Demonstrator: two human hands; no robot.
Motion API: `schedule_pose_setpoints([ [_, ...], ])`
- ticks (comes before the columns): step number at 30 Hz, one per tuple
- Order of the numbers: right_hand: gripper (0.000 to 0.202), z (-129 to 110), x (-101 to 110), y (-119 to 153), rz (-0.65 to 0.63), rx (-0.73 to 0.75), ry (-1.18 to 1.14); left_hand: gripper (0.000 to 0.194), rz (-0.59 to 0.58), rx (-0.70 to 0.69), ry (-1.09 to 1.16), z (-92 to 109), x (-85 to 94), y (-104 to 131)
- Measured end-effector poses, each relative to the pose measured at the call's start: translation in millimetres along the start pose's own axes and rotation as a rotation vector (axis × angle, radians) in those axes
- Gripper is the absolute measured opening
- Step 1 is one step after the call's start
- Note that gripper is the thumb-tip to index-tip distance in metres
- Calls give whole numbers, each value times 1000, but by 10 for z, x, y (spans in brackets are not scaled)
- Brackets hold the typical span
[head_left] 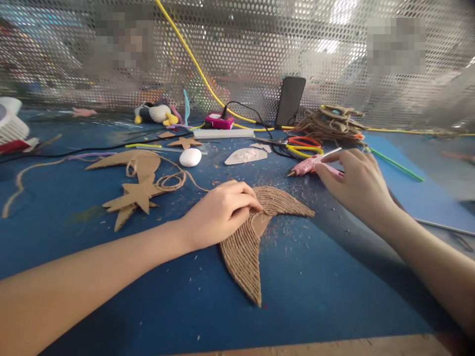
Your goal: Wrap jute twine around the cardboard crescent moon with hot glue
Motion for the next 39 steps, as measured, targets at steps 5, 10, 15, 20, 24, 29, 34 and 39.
schedule_pose_setpoints([
  [5,8,-603,163,-25,33,415,-253,30,-14,9,9,0,-1,-2],
  [10,22,-1101,166,109,-185,606,-298,27,-26,29,0,0,-14,-10],
  [15,20,-1139,126,133,-207,595,-296,24,-19,35,5,6,-18,-19],
  [20,14,-1101,125,124,-190,584,-301,24,-48,32,5,10,-25,-13],
  [24,9,-1079,114,111,-184,553,-343,24,-48,36,9,11,-24,-12],
  [29,8,-1048,107,81,-218,459,-463,23,-41,19,10,23,-26,-12],
  [34,12,-1037,132,85,-248,366,-698,25,-33,-4,12,24,-25,-18],
  [39,14,-967,105,127,-274,258,-848,25,-39,4,10,13,-23,-15],
])
Point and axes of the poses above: each hand's wrist, its own y-axis away from the middle knuckle, its own x-axis out of the back of the hand, z = x × y, the point moved 4 cm from there along -y, towards the middle knuckle, and after that the axes turned 12 degrees about x, right-handed, at the moved point
